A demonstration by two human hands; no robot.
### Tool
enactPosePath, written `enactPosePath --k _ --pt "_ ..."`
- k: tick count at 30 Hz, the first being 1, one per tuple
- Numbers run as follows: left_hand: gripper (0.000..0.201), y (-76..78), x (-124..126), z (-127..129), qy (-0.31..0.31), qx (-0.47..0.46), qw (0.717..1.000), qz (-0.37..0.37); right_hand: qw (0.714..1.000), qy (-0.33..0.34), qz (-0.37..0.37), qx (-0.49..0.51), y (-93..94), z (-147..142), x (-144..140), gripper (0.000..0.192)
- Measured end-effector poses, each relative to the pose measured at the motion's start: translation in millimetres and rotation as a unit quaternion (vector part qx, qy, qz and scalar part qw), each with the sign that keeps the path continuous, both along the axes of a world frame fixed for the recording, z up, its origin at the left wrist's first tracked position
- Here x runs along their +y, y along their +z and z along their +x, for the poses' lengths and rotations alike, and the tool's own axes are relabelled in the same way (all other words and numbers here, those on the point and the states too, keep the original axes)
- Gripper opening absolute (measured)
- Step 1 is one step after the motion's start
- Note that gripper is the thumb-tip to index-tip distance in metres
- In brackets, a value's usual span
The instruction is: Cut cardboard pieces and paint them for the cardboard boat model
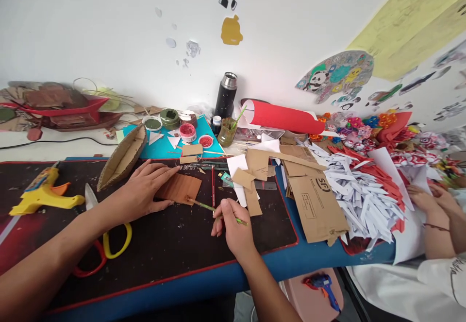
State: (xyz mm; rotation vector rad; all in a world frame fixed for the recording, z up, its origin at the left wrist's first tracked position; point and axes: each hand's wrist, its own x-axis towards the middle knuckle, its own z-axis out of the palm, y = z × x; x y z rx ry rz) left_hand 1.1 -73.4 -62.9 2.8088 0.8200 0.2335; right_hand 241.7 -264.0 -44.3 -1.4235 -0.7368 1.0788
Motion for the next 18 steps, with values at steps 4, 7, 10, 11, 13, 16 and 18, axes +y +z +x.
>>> enactPosePath --k 4,7,10,11,13,16,18 --pt "0.082 0.2 -1.0 0.5 0.006 0.002 1.000 0.003 1.000 -0.014 0.008 -0.001 -1.2 -3.8 8.9 0.067" --pt "0.082 0.7 -1.7 0.5 0.008 -0.001 1.000 0.003 1.000 -0.019 0.015 -0.001 -1.7 -7.7 16.7 0.067" --pt "0.084 0.8 -1.7 0.1 0.007 -0.006 1.000 -0.001 1.000 -0.001 0.009 0.004 -1.1 -7.5 14.1 0.067" --pt "0.084 0.6 -1.6 0.0 0.006 -0.007 1.000 -0.002 1.000 0.006 0.006 0.005 -0.6 -5.9 11.0 0.067" --pt "0.084 0.2 -1.1 -0.3 0.005 -0.008 1.000 -0.003 1.000 0.010 0.000 0.005 0.7 -0.7 3.7 0.066" --pt "0.083 0.4 -0.4 -0.1 0.007 -0.009 1.000 -0.004 1.000 -0.018 -0.008 -0.001 2.4 8.1 -4.2 0.067" --pt "0.083 1.4 -0.3 0.2 0.005 -0.005 1.000 -0.006 0.999 -0.042 -0.011 -0.004 3.1 11.5 -5.9 0.067"
